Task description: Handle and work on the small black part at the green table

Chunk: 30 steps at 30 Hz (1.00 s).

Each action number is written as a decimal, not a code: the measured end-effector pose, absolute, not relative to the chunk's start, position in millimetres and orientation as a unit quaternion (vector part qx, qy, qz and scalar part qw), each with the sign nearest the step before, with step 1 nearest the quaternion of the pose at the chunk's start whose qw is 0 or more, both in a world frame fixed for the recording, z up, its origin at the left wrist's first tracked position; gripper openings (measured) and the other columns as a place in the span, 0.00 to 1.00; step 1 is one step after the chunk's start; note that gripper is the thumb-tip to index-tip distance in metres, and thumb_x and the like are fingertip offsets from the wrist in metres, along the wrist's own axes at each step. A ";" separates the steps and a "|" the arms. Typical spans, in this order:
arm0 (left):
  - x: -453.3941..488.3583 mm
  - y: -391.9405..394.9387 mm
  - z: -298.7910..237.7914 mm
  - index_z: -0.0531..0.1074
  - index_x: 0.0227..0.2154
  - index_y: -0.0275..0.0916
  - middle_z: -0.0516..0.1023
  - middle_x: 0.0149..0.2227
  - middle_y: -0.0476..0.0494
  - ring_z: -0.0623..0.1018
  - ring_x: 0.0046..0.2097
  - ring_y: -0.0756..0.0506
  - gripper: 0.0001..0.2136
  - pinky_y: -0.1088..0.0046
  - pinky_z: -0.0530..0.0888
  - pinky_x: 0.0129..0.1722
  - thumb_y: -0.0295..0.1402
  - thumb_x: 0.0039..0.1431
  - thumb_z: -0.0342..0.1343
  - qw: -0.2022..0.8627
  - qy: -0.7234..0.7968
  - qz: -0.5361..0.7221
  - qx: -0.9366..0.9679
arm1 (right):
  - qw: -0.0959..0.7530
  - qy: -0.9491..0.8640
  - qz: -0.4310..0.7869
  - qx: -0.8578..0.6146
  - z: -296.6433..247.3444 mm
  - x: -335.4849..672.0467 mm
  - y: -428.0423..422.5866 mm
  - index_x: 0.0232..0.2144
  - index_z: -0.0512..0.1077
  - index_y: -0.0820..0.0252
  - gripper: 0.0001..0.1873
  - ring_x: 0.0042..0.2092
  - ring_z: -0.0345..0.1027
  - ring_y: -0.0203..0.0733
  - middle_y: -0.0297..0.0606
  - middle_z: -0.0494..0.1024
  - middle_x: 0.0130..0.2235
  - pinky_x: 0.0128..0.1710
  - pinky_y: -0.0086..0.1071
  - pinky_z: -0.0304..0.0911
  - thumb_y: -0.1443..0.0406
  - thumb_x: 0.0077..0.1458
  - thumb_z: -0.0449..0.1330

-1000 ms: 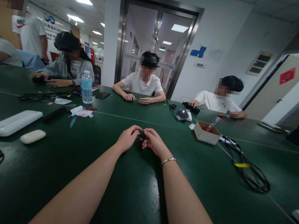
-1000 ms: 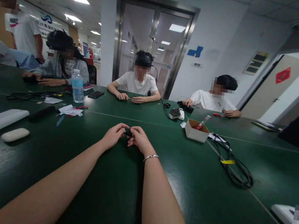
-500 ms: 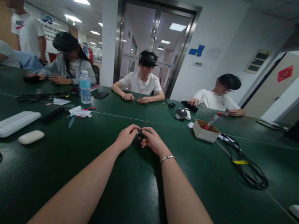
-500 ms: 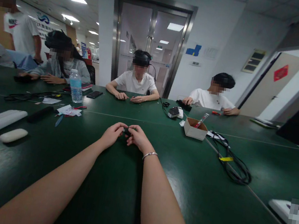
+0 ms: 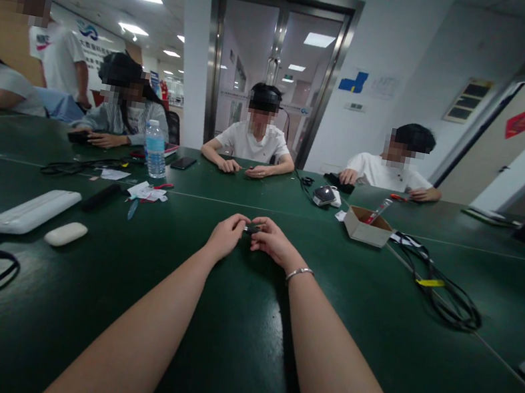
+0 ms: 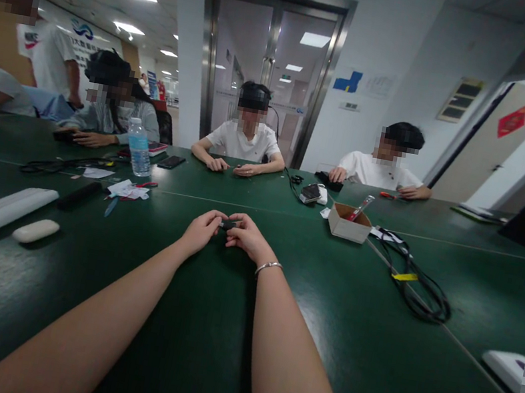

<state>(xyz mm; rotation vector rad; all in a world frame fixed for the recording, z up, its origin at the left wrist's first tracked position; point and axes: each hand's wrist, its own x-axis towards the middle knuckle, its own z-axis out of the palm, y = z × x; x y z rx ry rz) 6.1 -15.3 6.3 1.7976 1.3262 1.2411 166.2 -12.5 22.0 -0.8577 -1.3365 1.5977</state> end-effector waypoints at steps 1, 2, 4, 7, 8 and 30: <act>6.1 -16.2 7.2 0.73 0.38 0.40 0.72 0.26 0.49 0.70 0.28 0.50 0.13 0.75 0.65 0.29 0.37 0.59 0.45 0.285 0.499 0.466 0.673 | 0.430 -0.533 0.642 -0.345 22.2 166.1 -12.8 0.39 0.64 0.59 0.16 0.23 0.68 0.32 0.28 0.69 0.26 0.23 0.25 0.70 0.75 0.48 0.61; 6.1 -17.0 8.0 0.73 0.38 0.41 0.72 0.26 0.49 0.70 0.27 0.50 0.13 0.75 0.65 0.28 0.37 0.59 0.45 0.282 0.501 0.466 0.672 | 0.430 -0.529 0.643 -0.349 22.5 166.0 -13.2 0.38 0.64 0.59 0.13 0.23 0.68 0.32 0.30 0.70 0.26 0.23 0.26 0.71 0.73 0.50 0.61; 6.0 -18.0 8.8 0.73 0.38 0.41 0.72 0.25 0.49 0.70 0.27 0.50 0.13 0.75 0.64 0.28 0.38 0.59 0.45 0.280 0.500 0.466 0.674 | 0.426 -0.520 0.646 -0.361 23.2 165.5 -13.9 0.38 0.65 0.61 0.08 0.22 0.68 0.32 0.32 0.71 0.27 0.23 0.26 0.71 0.69 0.54 0.59; 5.8 -17.6 7.8 0.73 0.38 0.41 0.72 0.26 0.49 0.69 0.27 0.50 0.13 0.75 0.64 0.28 0.38 0.59 0.45 0.278 0.497 0.468 0.676 | 0.420 -0.524 0.643 -0.369 24.0 165.1 -14.4 0.39 0.65 0.61 0.08 0.22 0.67 0.32 0.32 0.71 0.26 0.22 0.25 0.70 0.72 0.55 0.57; 5.7 -17.0 7.0 0.73 0.38 0.41 0.72 0.26 0.49 0.69 0.27 0.50 0.13 0.76 0.64 0.28 0.39 0.59 0.46 0.278 0.498 0.470 0.674 | 0.421 -0.528 0.641 -0.365 24.0 165.1 -14.3 0.39 0.65 0.61 0.10 0.22 0.67 0.32 0.32 0.70 0.26 0.22 0.25 0.70 0.75 0.53 0.56; 5.7 -12.8 2.6 0.71 0.38 0.41 0.69 0.23 0.51 0.68 0.25 0.51 0.13 0.76 0.64 0.25 0.39 0.58 0.45 0.330 0.493 0.465 0.657 | 0.435 -0.525 0.657 -0.322 21.0 169.2 -13.6 0.36 0.68 0.62 0.14 0.27 0.70 0.32 0.34 0.71 0.33 0.27 0.26 0.71 0.78 0.46 0.59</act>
